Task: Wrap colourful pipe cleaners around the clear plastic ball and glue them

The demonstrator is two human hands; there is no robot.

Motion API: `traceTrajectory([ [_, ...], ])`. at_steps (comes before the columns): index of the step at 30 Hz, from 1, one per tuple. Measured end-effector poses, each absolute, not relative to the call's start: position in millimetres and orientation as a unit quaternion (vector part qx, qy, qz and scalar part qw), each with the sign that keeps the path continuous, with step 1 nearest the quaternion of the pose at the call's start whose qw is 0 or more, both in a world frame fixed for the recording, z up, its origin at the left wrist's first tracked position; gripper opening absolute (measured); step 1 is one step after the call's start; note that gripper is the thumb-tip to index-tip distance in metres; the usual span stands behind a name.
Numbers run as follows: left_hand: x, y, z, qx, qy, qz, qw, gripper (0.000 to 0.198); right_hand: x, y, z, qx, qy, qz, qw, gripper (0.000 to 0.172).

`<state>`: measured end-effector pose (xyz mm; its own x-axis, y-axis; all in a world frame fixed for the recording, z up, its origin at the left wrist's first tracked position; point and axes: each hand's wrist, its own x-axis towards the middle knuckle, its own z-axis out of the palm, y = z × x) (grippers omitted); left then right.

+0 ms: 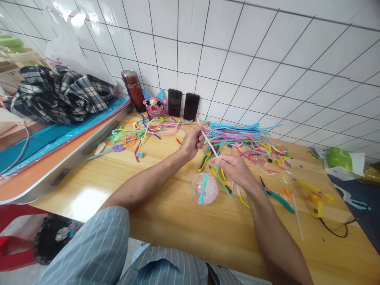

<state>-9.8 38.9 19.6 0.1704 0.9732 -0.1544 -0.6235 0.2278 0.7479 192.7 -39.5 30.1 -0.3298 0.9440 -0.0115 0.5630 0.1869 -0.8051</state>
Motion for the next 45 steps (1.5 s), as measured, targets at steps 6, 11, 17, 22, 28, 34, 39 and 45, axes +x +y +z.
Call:
traceTrajectory([
  [6, -6.1, 37.2, 13.4, 0.253, 0.335, 0.590, 0.689, 0.041, 181.4, -42.9, 24.6, -0.516, -0.728, 0.365, 0.266, 0.038],
  [11, -4.0, 35.8, 10.3, 0.233, 0.338, 0.603, 0.684, 0.044, 172.7, -44.7, 19.3, -0.495, -0.746, 0.359, 0.262, 0.038],
  [17, -2.6, 32.3, 9.4, 0.226, 0.338, 0.605, 0.685, 0.044, 173.1, -44.7, 20.9, -0.498, -0.749, 0.362, 0.244, 0.036],
  [22, -1.5, 32.4, 8.8, 0.221, 0.344, 0.601, 0.687, 0.046, 170.1, -46.5, 20.6, -0.487, -0.755, 0.364, 0.246, 0.038],
  [28, -7.1, 38.4, 15.9, 0.234, 0.331, 0.589, 0.700, 0.045, 182.0, -41.5, 24.1, -0.509, -0.740, 0.372, 0.235, 0.040],
  [34, -9.9, 41.8, 16.5, 0.229, 0.345, 0.607, 0.678, 0.041, 182.3, -39.6, 21.2, -0.509, -0.734, 0.383, 0.236, 0.039],
  [39, -9.7, 42.0, 14.0, 0.232, 0.345, 0.606, 0.678, 0.040, 175.5, -42.2, 17.6, -0.499, -0.739, 0.375, 0.254, 0.038],
  [45, -7.4, 36.2, 14.4, 0.297, 0.309, 0.540, 0.724, 0.045, 184.7, -36.6, 16.3, -0.534, -0.722, 0.372, 0.236, 0.044],
])
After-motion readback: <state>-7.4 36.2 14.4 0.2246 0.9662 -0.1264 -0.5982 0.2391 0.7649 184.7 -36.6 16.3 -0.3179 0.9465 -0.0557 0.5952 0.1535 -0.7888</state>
